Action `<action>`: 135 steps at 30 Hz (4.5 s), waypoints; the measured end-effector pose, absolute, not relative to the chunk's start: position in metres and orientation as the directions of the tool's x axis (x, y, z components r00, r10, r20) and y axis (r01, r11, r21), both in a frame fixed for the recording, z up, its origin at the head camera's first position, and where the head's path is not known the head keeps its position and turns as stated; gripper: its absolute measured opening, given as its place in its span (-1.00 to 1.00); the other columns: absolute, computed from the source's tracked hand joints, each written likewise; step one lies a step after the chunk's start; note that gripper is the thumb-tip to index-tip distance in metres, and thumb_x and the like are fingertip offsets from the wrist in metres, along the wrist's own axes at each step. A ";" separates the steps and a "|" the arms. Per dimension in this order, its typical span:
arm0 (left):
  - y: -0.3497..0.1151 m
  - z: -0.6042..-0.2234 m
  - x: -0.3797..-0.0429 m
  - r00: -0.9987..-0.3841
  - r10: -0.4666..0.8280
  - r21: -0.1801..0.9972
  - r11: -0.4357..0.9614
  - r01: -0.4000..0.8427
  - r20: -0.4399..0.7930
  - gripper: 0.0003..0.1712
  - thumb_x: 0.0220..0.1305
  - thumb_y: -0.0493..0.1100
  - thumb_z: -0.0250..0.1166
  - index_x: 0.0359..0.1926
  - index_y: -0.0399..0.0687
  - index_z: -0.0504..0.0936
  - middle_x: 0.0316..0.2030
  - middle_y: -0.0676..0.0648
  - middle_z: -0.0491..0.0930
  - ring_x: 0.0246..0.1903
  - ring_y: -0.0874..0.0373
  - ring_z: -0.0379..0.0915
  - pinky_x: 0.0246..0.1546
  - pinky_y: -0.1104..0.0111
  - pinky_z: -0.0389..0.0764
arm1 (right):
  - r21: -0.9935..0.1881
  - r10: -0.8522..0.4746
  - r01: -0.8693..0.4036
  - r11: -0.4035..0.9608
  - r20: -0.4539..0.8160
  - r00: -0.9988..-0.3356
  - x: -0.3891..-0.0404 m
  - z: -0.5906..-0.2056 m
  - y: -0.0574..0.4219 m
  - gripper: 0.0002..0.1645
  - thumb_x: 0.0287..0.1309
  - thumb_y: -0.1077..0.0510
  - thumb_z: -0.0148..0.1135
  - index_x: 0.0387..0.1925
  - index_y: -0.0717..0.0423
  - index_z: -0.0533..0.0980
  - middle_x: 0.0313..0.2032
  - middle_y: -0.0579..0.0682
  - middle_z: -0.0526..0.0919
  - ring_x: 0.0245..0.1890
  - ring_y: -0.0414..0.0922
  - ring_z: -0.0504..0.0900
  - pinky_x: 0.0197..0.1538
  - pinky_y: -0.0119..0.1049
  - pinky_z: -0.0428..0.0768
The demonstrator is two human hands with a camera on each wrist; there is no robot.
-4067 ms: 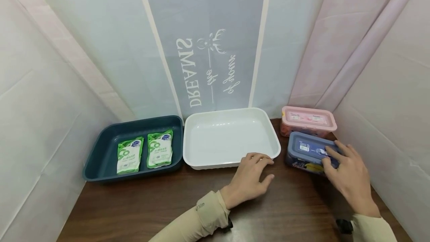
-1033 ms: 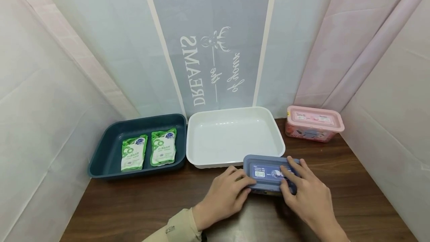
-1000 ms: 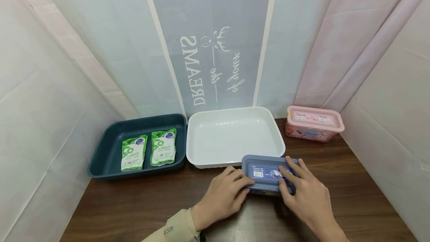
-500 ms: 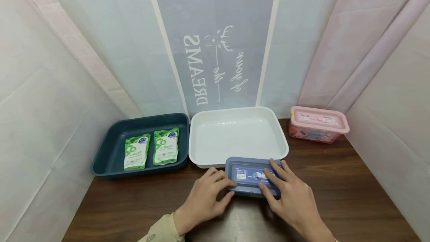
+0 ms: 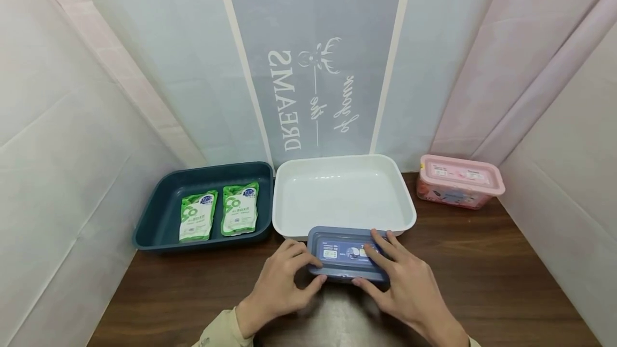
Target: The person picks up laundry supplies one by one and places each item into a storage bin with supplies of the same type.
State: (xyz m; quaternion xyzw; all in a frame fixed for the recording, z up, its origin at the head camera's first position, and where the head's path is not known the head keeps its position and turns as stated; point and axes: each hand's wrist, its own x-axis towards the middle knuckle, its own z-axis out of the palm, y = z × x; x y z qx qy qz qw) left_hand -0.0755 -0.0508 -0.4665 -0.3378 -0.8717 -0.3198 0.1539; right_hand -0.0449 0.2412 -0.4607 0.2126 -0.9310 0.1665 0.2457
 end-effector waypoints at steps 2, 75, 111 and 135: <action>-0.050 -0.466 -0.077 -0.754 0.463 0.520 0.546 0.656 0.465 -0.89 0.38 0.02 0.46 -0.16 0.19 0.76 -0.16 0.21 0.66 -0.09 0.28 0.52 -0.06 0.41 0.65 | -0.245 -0.295 -0.484 0.840 0.543 -0.787 -0.046 -0.461 0.243 -0.19 -0.11 -0.36 0.70 0.12 -0.02 0.78 0.32 0.04 0.69 0.26 0.21 0.69 -0.02 -0.01 0.79; -0.070 -0.370 -0.144 -0.937 0.305 0.948 -0.311 0.071 0.170 -0.21 0.37 -0.38 0.29 0.57 -0.41 0.27 0.25 -0.32 0.36 -0.03 0.18 0.73 0.06 0.31 0.75 | -0.900 -0.163 -0.247 -0.358 0.321 -0.933 -0.122 -0.364 0.262 -0.51 0.45 0.57 -0.05 0.34 0.44 0.45 0.02 0.10 0.63 -0.05 -0.16 0.68 0.00 -0.40 0.73; -0.049 -0.424 -0.235 -0.996 0.076 0.910 -0.409 -0.063 -0.035 -0.43 0.43 -0.53 0.26 0.43 -0.40 0.49 -0.03 -0.04 0.59 -0.07 0.25 0.63 0.04 0.45 0.72 | -0.911 0.031 -0.078 -0.406 0.071 -0.997 -0.224 -0.415 0.241 -0.58 0.50 0.41 0.16 0.29 0.24 0.61 -0.04 -0.06 0.70 -0.24 -0.24 0.74 -0.07 -0.38 0.70; -0.035 -0.463 -0.246 -0.984 0.020 0.943 -0.283 -0.173 -0.174 -0.43 0.49 -0.49 0.21 0.47 -0.31 0.48 0.25 -0.33 0.50 0.02 0.13 0.59 0.14 0.31 0.72 | -0.952 0.021 0.115 -0.282 -0.126 -0.992 -0.243 -0.456 0.242 -0.37 0.61 0.38 -0.05 0.59 0.40 0.17 -0.01 -0.16 0.57 -0.28 -0.33 0.57 -0.11 -0.43 0.54</action>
